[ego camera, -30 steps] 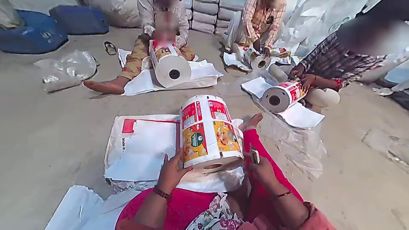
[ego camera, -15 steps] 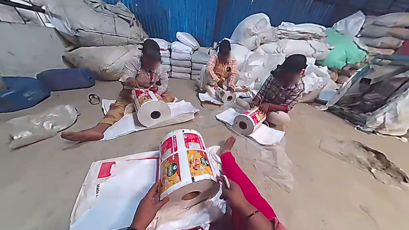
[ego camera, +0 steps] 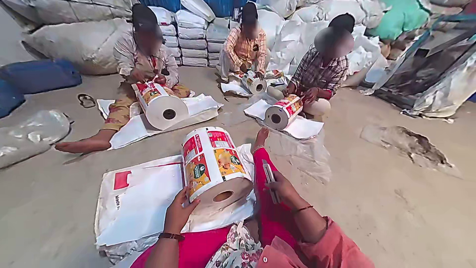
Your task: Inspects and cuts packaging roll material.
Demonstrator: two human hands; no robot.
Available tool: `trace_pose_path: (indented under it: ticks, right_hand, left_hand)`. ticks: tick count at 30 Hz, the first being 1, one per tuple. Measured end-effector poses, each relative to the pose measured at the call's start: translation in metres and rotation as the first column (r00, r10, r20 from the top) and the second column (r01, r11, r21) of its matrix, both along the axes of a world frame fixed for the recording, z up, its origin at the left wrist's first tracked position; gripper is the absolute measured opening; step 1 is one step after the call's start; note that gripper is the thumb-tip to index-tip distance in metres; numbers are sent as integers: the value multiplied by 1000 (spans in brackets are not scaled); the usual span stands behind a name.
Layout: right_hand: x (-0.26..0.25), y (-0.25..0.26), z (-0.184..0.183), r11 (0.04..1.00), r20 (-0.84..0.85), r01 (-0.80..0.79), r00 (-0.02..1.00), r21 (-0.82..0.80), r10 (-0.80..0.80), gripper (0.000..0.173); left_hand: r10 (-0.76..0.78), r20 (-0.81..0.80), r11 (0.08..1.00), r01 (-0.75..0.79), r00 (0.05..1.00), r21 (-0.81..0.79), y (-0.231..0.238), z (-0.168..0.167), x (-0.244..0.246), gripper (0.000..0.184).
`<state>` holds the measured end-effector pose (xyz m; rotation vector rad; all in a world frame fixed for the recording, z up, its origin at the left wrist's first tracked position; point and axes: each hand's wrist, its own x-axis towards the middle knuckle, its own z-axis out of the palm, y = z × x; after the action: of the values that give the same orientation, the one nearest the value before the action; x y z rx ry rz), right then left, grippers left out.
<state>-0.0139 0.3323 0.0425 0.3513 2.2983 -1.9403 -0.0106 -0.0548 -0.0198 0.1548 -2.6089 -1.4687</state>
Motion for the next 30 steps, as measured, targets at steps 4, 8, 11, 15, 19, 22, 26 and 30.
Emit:
trace_pose_path:
  ticks: [4,8,11,15,19,22,26,30]
  right_hand:
    - [-19,3,37,995,-90,-51,995,-81,44,54]
    - [-74,-25,74,910,-230,-131,945,393,235,63]
    - [-135,-47,78,698,-359,53,883,715,301,61]
    - [-206,-61,71,965,-342,240,920,105,-191,59]
    - [-199,-92,83,633,-140,367,784,-682,-605,63]
    - [-177,-101,83,518,-75,378,749,-767,-658,65]
    - [-158,-64,63,593,-124,504,688,-627,-715,62]
    - [-121,-24,28,775,-324,523,846,355,-423,61]
  left_hand:
    - [-39,69,996,44,997,-75,7,10,-3,84]
    - [-73,35,995,75,997,-72,6,5,-10,85]
    - [-58,-180,990,33,982,-141,6,1,-6,73]
    - [-96,-635,970,-72,767,-233,39,36,8,60]
    - [-360,-564,894,449,743,21,117,75,29,60]
    - [-601,-212,606,612,771,508,167,92,48,97]
    - [-588,48,651,438,807,620,189,99,67,50]
    - [-596,130,607,339,792,719,200,98,83,23]
